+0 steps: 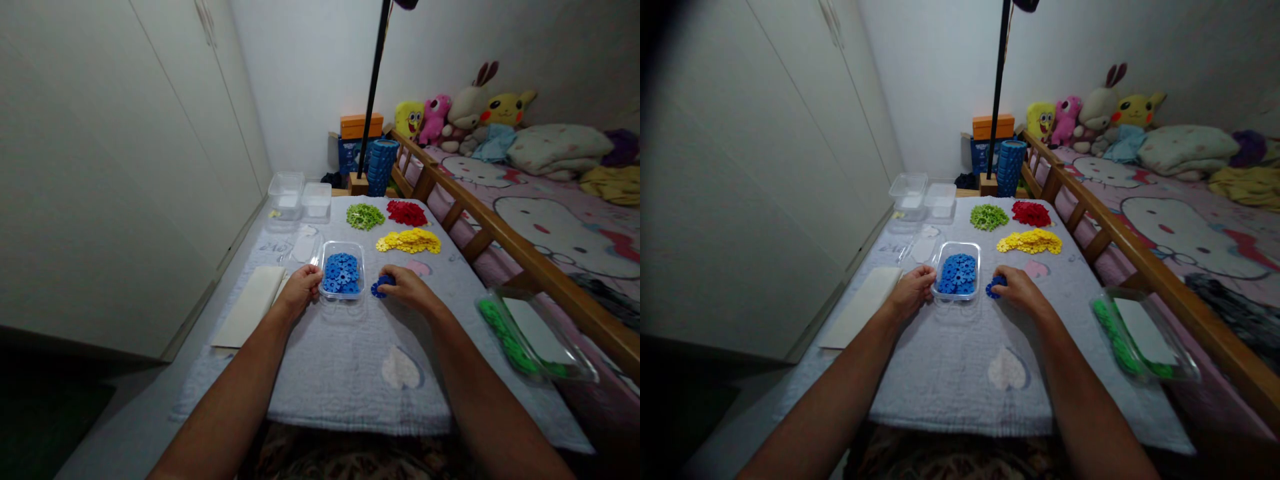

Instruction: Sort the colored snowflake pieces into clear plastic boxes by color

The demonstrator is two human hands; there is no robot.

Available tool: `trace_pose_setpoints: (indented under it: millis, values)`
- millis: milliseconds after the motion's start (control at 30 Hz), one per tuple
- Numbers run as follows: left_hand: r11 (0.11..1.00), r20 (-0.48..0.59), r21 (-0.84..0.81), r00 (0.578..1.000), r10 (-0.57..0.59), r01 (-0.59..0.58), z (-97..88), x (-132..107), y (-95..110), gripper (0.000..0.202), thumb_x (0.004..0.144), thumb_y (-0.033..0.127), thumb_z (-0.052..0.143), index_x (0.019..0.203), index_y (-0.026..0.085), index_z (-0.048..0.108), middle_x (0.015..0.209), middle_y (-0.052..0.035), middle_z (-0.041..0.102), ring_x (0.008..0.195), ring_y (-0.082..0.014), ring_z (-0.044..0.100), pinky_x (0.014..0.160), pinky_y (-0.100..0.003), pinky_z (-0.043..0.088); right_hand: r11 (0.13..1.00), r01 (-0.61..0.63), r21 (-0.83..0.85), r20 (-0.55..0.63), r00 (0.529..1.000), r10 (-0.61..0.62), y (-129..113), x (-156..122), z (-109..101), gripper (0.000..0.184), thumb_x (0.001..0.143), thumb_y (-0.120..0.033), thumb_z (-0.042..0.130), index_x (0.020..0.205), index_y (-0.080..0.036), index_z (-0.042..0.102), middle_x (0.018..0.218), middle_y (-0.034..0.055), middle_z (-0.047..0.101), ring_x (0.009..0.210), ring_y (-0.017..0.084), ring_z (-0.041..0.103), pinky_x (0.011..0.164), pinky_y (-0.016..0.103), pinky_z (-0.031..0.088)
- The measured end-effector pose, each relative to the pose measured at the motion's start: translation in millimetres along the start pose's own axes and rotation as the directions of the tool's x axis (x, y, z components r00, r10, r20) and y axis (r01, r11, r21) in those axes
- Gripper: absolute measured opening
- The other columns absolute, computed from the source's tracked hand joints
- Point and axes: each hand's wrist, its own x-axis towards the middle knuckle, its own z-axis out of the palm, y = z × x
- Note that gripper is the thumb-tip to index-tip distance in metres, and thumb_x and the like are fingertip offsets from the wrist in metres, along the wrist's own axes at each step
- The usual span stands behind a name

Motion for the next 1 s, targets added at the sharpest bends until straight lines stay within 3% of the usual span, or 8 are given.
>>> trace_pose_setpoints:
  millis: [167,333,467,600,700,867,1000]
  values:
    - [1.000,-0.003,0.014,1.000,-0.012,0.012,1.2,-2.8,1.8,0.034,0.065,0.036,0.077,0.077,0.020,0.049,0.050,0.0090,0.044,0.039,-0.0053,0.037,0.040,-0.019,0.029,0.999,0.036,-0.034,-0.204,0.978,-0.042,18.2,3.6,16.4,0.010,0.078,-0.026,0.059,0.077,-0.020,0.067,0.085,0.0060,0.067,0.086,0.022,0.060,0.081,0.033,0.044]
    - [0.999,-0.010,0.040,0.999,-0.033,0.034,2.7,-5.5,3.8,0.032,0.066,0.035,0.075,0.076,0.021,0.048,0.048,0.0093,0.043,0.037,-0.0061,0.037,0.039,-0.019,0.029,0.994,0.088,0.064,-0.303,0.951,-0.065,23.2,3.6,12.6,0.019,0.083,-0.026,0.050,0.087,-0.019,0.068,0.088,0.0072,0.065,0.089,0.022,0.059,0.084,0.034,0.045]
    - [0.998,-0.014,0.046,0.999,-0.039,0.040,3.3,-5.5,5.1,0.031,0.065,0.033,0.075,0.075,0.021,0.047,0.047,0.0098,0.042,0.036,-0.0055,0.035,0.038,-0.019,0.027,0.962,0.122,0.244,-0.285,0.957,-0.049,-2.7,7.0,10.3,0.030,0.082,-0.032,0.059,0.110,-0.021,0.060,0.078,-0.0006,0.060,0.071,0.018,0.056,0.068,0.030,0.044]
    - [0.998,-0.005,0.049,0.999,-0.036,0.036,3.2,-5.8,6.1,0.033,0.064,0.035,0.075,0.076,0.021,0.048,0.047,0.0095,0.043,0.037,-0.0061,0.037,0.038,-0.019,0.028,0.942,0.231,0.243,-0.217,0.959,-0.180,-36.2,12.1,18.0,0.016,0.082,-0.027,0.060,0.098,-0.022,0.063,0.079,-0.0009,0.063,0.074,0.016,0.059,0.073,0.030,0.045]
    - [0.998,-0.010,0.050,0.999,-0.044,0.045,3.0,-5.9,5.9,0.034,0.064,0.036,0.076,0.077,0.022,0.048,0.047,0.0097,0.043,0.037,-0.0064,0.037,0.039,-0.020,0.028,0.947,0.281,0.157,-0.195,0.949,-0.249,-46.0,16.7,22.9,0.011,0.084,-0.025,0.058,0.090,-0.022,0.067,0.085,0.0024,0.068,0.081,0.018,0.061,0.080,0.033,0.045]
    - [0.998,-0.007,0.045,0.999,-0.040,0.041,2.6,-5.3,4.8,0.033,0.064,0.035,0.075,0.076,0.021,0.047,0.047,0.0096,0.043,0.037,-0.0058,0.036,0.038,-0.019,0.026,0.976,0.213,-0.048,-0.336,0.917,-0.216,-21.8,20.5,19.7,0.016,0.082,-0.023,0.060,0.095,-0.020,0.069,0.103,0.0089,0.070,0.090,0.022,0.060,0.089,0.039,0.043]
    - [0.997,-0.011,0.064,0.999,-0.038,0.039,3.4,-6.8,6.7,0.032,0.066,0.035,0.074,0.076,0.021,0.047,0.048,0.0089,0.043,0.037,-0.0057,0.036,0.039,-0.019,0.026,0.989,0.084,-0.121,-0.254,0.961,-0.112,6.6,16.0,17.7,0.008,0.078,-0.024,0.064,0.084,-0.020,0.068,0.093,0.0070,0.067,0.086,0.022,0.058,0.084,0.036,0.043]
